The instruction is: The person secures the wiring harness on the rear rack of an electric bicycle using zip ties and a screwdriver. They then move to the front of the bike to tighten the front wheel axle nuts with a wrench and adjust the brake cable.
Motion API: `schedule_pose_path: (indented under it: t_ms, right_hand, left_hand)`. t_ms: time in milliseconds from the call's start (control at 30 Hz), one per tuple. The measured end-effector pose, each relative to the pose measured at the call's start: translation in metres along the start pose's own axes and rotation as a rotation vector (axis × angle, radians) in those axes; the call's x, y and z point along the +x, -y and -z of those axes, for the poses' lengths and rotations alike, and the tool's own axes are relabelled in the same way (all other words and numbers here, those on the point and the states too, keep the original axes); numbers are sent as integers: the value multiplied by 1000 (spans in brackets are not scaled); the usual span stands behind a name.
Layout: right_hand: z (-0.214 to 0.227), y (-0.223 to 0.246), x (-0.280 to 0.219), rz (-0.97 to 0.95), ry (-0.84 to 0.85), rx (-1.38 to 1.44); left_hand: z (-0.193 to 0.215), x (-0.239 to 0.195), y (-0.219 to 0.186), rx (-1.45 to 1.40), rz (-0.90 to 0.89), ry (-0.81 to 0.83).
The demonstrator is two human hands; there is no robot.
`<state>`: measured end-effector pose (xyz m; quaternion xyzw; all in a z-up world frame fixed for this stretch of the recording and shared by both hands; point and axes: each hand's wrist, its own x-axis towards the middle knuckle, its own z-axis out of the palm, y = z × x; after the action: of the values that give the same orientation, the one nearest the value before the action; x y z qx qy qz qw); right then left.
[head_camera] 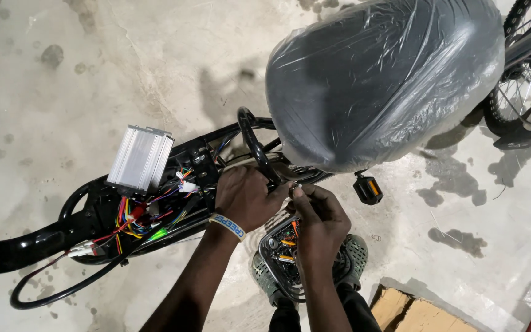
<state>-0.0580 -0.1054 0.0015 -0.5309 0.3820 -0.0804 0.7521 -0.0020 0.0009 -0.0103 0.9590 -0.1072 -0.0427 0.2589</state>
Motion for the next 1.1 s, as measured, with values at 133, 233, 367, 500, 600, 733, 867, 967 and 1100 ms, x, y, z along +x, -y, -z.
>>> schedule_pose_path:
  t_ms: [133, 233, 367, 500, 600, 733, 867, 967, 1100]
  right_hand:
    - [-1, 3, 3, -80, 19, 13]
    - [1, -4, 9, -84, 63, 21]
    - [4, -19, 25, -81, 83, -185]
    - [7, -6, 28, -85, 140, -265]
    - [13, -1, 27, -13, 169, -206]
    - [14, 2, 24, 54, 229, -221]
    - [21, -5, 25, 196, 309, -239]
    - [23, -6, 22, 227, 317, -239]
    - [28, -3, 22, 223, 317, -238]
  left_hand:
    - [0, 0, -1, 6, 87, 48]
    - [13, 4, -9, -24, 23, 4]
    - [23, 8, -11, 0, 51, 100]
    - [31, 9, -21, 8, 69, 138]
    - [38, 10, -25, 14, 66, 128]
    - [42, 7, -32, 20, 60, 121]
    - [48, 6, -34, 40, 54, 112]
    - [47, 7, -37, 46, 42, 109]
    - [41, 8, -38, 56, 3, 82]
